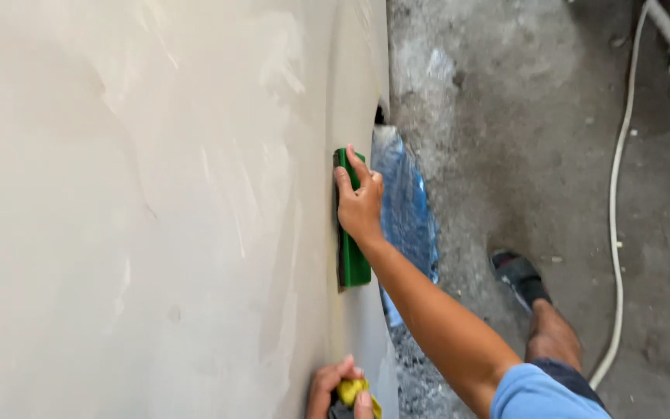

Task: The person dips a sanding block and a cloth into a bucket of water and then sands the side panel of a white vehicle. They repeatedly rub the sanding block along the vehicle's surface and wipe the area with the cloth.

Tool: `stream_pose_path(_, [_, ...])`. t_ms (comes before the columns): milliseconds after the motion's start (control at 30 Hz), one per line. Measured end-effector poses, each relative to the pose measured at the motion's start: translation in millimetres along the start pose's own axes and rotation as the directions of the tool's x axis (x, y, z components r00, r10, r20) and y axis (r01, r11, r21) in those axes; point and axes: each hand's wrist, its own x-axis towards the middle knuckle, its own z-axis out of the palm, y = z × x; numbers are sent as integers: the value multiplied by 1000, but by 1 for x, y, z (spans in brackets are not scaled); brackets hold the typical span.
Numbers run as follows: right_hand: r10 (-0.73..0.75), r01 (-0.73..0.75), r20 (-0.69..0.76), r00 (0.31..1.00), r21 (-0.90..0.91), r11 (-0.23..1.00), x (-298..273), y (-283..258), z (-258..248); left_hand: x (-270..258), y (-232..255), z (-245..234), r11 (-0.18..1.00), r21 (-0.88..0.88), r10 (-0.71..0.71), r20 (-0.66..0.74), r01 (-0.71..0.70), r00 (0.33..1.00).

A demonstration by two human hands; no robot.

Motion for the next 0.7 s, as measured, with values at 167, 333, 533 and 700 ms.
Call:
stream_pose_path(167, [-271,266,6,963,176,948,-140,41,-21,44,-38,13,999,-27,30,-18,-31,999])
stream_pose_path(333, [-134,134,-26,991,-4,991,-9,33,2,18,-49,-5,1000,-18,26,-1,-26,1000])
stream_pose_path(533, [-201,201,5,980,11,980,-112,41,-20,1,-99,-8,994,-21,106,75,-105,991])
stream_pose_path(700, [-106,106,43,993,1,994,-25,22,-6,4,-81,-6,996,-68,75,149,-65,986])
